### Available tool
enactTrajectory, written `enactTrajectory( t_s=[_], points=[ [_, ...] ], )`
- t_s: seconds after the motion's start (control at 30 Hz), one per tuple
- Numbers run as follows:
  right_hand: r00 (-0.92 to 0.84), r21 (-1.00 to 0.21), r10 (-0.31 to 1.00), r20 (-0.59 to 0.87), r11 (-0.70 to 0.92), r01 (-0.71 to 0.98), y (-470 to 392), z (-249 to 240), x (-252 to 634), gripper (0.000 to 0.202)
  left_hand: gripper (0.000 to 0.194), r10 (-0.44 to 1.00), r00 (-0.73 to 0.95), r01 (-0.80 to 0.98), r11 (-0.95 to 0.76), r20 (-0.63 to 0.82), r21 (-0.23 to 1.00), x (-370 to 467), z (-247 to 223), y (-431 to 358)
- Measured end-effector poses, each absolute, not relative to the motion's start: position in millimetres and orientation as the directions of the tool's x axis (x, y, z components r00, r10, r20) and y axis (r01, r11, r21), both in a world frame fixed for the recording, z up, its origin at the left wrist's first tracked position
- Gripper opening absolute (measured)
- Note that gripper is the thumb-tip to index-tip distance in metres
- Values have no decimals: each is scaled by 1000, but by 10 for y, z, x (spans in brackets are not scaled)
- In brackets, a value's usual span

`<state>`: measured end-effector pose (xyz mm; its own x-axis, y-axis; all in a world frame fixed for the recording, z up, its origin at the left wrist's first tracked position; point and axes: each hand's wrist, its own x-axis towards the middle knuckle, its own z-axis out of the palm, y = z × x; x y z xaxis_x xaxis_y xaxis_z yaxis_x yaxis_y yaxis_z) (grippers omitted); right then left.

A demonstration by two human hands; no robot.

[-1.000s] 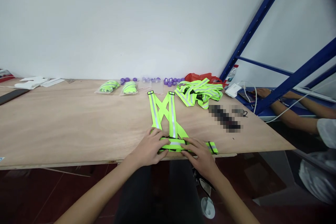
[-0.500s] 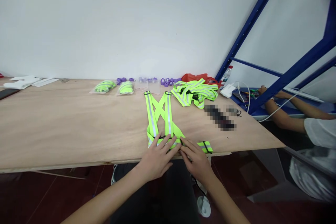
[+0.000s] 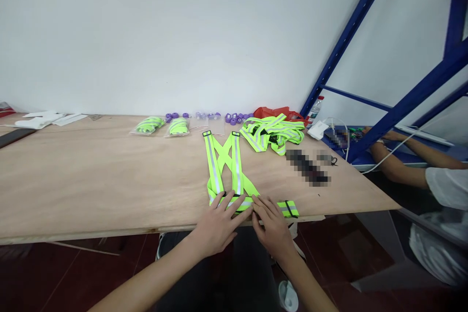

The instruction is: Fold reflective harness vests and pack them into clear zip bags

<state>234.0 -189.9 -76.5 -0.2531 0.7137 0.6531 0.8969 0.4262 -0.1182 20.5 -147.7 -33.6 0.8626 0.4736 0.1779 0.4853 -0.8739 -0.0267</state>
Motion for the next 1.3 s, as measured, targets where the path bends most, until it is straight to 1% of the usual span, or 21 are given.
enactTrajectory(
  t_s=[0.13, 0.27, 0.37, 0.43, 0.5, 0.53, 0.6, 0.63, 0.7, 0.77, 0.83, 0.93, 1.0, 1.13, 1.2, 1.3],
  points=[
    [-232, -129, 730, 643, 402, 906, -1915, -785, 2357, 40, 82, 549, 810, 569, -821, 207, -48, 322, -379, -1570],
    [-211, -128, 753, 623, 365, 922, -1939, -808, 2319, 46, 85, 585, 779, 608, -792, 228, -45, 407, -417, -1633],
    [-193, -129, 756, 625, 344, 930, -1996, -772, 2302, 52, 82, 596, 771, 617, -787, 223, -31, 420, -420, -1644],
    [-142, -129, 735, 663, 299, 945, -2066, -705, 2368, 53, 78, 597, 773, 615, -789, 216, -18, 418, -411, -1644],
    [-51, -128, 680, 732, 210, 969, -2154, -621, 2524, 48, 77, 598, 773, 613, -790, 213, -7, 422, -399, -1643],
    [4, -129, 640, 768, 148, 980, -2199, -583, 2629, 42, 77, 600, 771, 615, -789, 212, -3, 427, -394, -1644],
    [118, -158, 605, 788, 14, 987, -2276, -534, 2851, 28, 77, 604, 768, 618, -787, 214, 4, 439, -390, -1645],
    [172, -173, 607, 776, -58, 983, -2305, -528, 2949, 26, 77, 604, 767, 618, -786, 218, 7, 445, -391, -1646],
    [258, -202, 648, 717, -161, 966, -2333, -548, 3081, 38, 78, 603, 763, 617, -787, 232, 13, 453, -402, -1648],
    [314, -237, 693, 650, -208, 949, -2324, -591, 3107, 51, 78, 603, 758, 620, -785, 247, 14, 453, -418, -1650],
    [344, -277, 716, 607, -215, 936, -2287, -629, 3052, 56, 78, 601, 757, 621, -784, 256, 4, 450, -434, -1650],
    [384, -333, 728, 568, -223, 916, -2218, -645, 2924, 55, 80, 598, 756, 626, -779, 265, -26, 447, -441, -1651],
    [429, -393, 735, 525, -237, 888, -2186, -626, 2865, 52, 77, 604, 753, 633, -773, 259, -39, 450, -427, -1654],
    [548, -604, 756, 359, -259, 754, -2167, -541, 2813, 47, 71, 613, 751, 642, -765, 246, -53, 458, -393, -1662],
    [582, -681, 760, 288, -265, 683, -2168, -492, 2790, 46, 71, 613, 747, 646, -762, 258, -58, 461, -393, -1662],
    [598, -726, 756, 266, -251, 640, -2161, -435, 2752, 45, 70, 613, 740, 649, -758, 277, -58, 465, -409, -1660]
  ],
)
